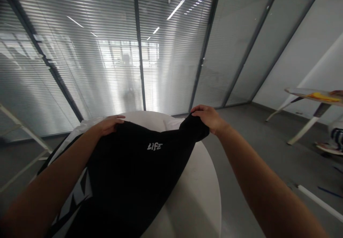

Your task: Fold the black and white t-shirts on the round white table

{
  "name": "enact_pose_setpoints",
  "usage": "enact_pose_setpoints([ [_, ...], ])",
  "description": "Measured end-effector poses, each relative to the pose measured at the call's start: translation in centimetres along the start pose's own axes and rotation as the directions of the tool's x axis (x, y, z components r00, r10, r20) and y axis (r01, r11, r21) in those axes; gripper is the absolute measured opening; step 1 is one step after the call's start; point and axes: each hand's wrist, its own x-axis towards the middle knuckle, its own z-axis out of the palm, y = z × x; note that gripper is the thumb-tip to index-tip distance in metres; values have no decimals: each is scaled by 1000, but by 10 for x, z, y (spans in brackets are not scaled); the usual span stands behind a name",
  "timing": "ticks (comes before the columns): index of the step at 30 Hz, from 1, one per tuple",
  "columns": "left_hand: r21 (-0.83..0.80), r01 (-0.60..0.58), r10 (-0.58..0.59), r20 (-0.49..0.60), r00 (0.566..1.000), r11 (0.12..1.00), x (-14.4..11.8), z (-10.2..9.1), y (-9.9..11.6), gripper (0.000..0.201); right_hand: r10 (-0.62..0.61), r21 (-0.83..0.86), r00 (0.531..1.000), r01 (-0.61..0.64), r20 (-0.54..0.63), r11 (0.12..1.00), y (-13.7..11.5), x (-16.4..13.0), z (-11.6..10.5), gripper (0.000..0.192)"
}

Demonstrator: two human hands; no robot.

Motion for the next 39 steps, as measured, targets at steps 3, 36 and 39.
enact_pose_setpoints([
  [3,-114,-156,156,-7,988,981,-16,-22,18,42,-75,-115,993,65,-88,991,-1,1,-17,17],
  [36,443,-253,-80,608,790,860,-165,-44,-20,9,-3,-736,854,450,520,505,126,-74,74,74],
  [39,260,-121,-71,625,778,958,-166,-45,-17,9,-21,-714,853,450,522,536,126,-78,76,75],
])
